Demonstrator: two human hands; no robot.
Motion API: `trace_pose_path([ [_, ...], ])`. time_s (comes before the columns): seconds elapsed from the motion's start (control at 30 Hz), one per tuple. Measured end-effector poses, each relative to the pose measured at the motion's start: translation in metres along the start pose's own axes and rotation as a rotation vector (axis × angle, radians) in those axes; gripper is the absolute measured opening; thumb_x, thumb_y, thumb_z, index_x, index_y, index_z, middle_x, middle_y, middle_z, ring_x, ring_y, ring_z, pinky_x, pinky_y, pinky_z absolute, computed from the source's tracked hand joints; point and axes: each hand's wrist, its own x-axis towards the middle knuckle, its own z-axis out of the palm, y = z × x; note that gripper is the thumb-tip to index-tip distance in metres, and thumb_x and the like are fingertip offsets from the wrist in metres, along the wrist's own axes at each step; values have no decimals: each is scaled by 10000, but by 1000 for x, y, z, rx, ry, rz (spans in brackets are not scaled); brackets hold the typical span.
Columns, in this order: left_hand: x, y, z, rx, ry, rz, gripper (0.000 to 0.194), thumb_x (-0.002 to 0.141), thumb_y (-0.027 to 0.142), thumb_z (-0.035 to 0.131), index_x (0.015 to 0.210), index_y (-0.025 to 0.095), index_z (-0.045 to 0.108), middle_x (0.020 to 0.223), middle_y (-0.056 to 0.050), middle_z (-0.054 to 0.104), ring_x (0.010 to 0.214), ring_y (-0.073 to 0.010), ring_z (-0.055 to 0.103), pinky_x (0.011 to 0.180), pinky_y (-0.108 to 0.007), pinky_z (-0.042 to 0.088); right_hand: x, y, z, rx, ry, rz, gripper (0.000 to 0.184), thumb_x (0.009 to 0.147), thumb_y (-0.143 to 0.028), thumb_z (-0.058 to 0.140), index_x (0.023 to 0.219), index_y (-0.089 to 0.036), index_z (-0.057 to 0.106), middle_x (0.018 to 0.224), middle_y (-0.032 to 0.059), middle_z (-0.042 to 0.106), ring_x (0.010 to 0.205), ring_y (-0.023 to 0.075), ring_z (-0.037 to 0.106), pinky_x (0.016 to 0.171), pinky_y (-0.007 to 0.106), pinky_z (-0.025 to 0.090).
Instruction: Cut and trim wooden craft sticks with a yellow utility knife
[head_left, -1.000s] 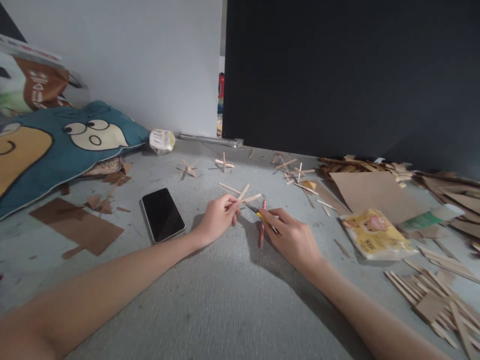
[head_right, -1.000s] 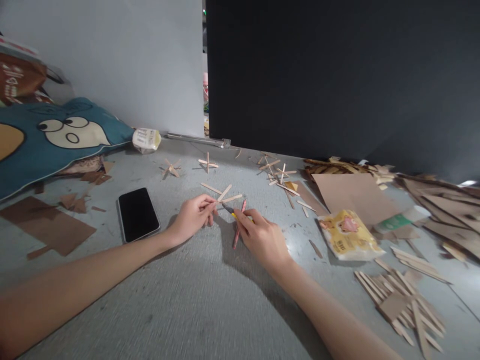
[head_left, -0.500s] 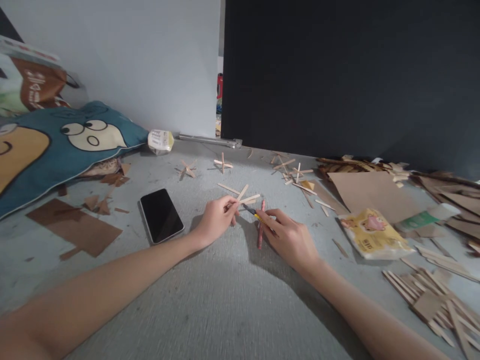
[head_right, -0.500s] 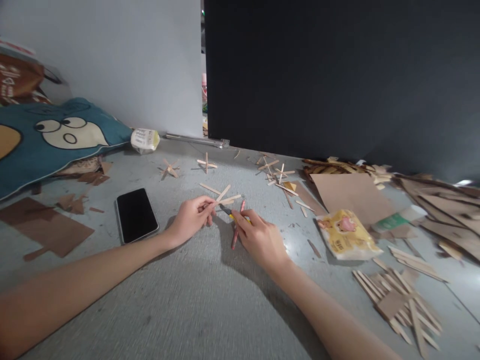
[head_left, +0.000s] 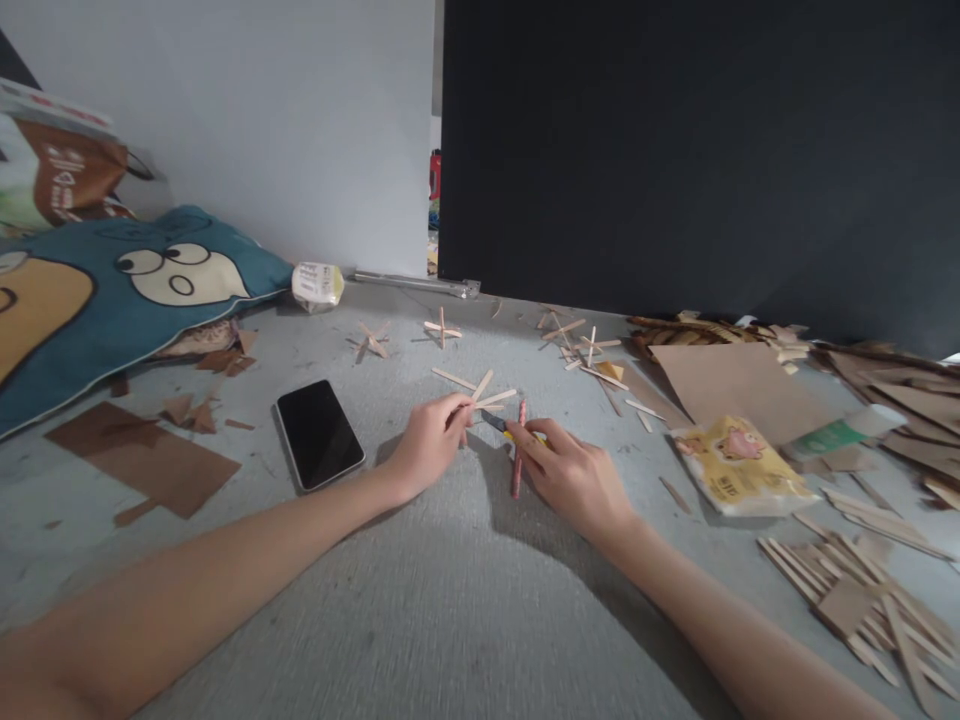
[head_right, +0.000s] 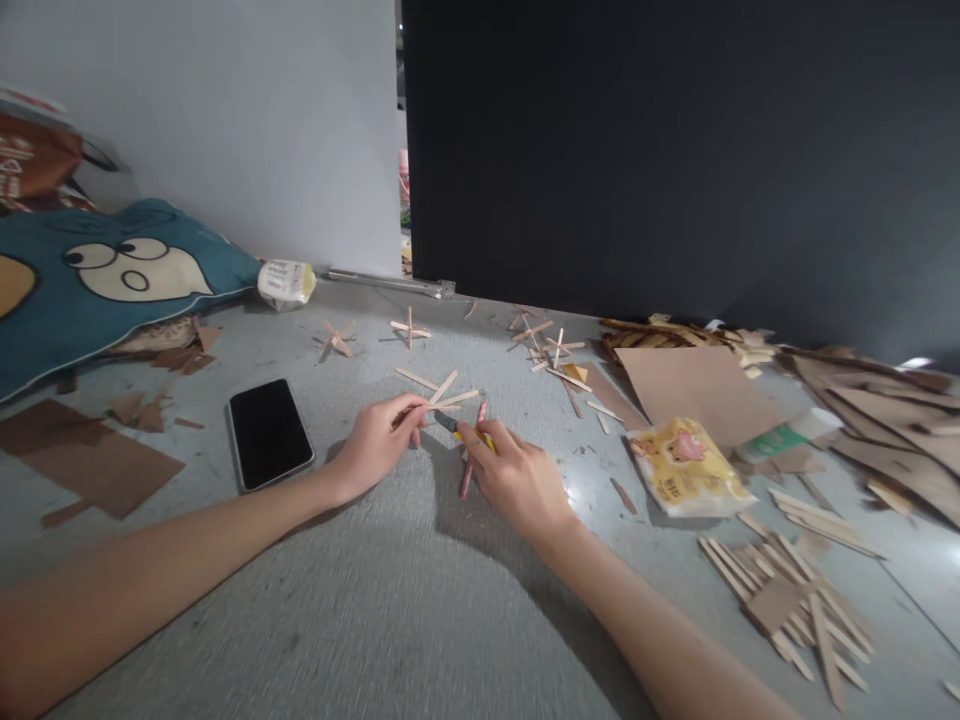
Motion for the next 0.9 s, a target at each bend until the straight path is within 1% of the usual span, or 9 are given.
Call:
trace_pose_path([
  [0.13, 0, 1, 0, 27, 4, 16, 271, 1036, 301, 447, 862, 207, 633, 694, 11, 645, 634, -139, 614, 660, -251, 452, 1, -1, -1, 24, -22, 4, 372, 1022, -153, 502, 1314, -224, 720, 1081, 85, 764, 706, 121, 709, 512, 221, 422],
  [0.23, 0, 0, 1, 23, -5, -2, 266, 1047, 306, 439, 870, 209, 613, 733, 5, 674, 645, -139, 624, 670, -254, 468, 1, -1, -1, 24, 4, -30, 370, 1008, -133, 512, 1303, -209, 722, 1076, 82, 766, 700, 127, 712, 506, 233, 420],
  [0.33, -1, -2, 2, 10, -19, -21, 254, 1055, 304, 428, 900, 212, 606, 751, 5, 682, 656, -136, 632, 668, -248, 476, 0, -2, -1, 18, 21, -26, 364, 1017, -133, 497, 1300, -198, 717, 1058, 81, 769, 699, 131, 715, 494, 236, 406],
  [0.5, -4, -3, 5, 48, -21, -12, 255, 1055, 316, 418, 895, 213, 588, 723, 6, 646, 643, -145, 617, 634, -259, 461, 0, -6, -2, 11, 6, 18, 357, 1035, -153, 471, 1286, -208, 718, 1044, 82, 771, 658, 119, 697, 471, 229, 367],
  [0.6, -5, -2, 5, 50, -35, -21, 244, 1055, 316, 423, 897, 213, 577, 705, 9, 634, 623, -144, 613, 616, -260, 452, 0, -8, -3, 12, -22, 22, 360, 1022, -144, 474, 1283, -204, 715, 1040, 83, 768, 643, 116, 691, 462, 230, 357],
  [0.67, -4, -1, 5, 26, -33, -24, 247, 1055, 313, 424, 878, 213, 565, 717, 8, 645, 623, -141, 622, 626, -261, 463, 0, -8, -3, 13, -31, 15, 364, 1012, -133, 483, 1287, -202, 710, 1041, 86, 766, 660, 118, 699, 463, 231, 364],
  [0.77, -3, 0, 3, -28, -16, -32, 257, 1057, 311, 422, 855, 213, 547, 737, 6, 665, 632, -137, 642, 645, -258, 480, 0, -7, -4, 9, -12, -6, 368, 1011, -123, 491, 1308, -195, 697, 1052, 84, 764, 690, 126, 714, 468, 238, 389],
  [0.9, -3, 1, 3, -18, 7, -25, 226, 1057, 308, 432, 881, 217, 543, 797, -11, 721, 728, -158, 693, 703, -264, 503, 0, -6, -4, 2, 17, -21, 354, 1020, -128, 493, 1297, -196, 703, 1053, 75, 762, 710, 131, 726, 475, 240, 415],
])
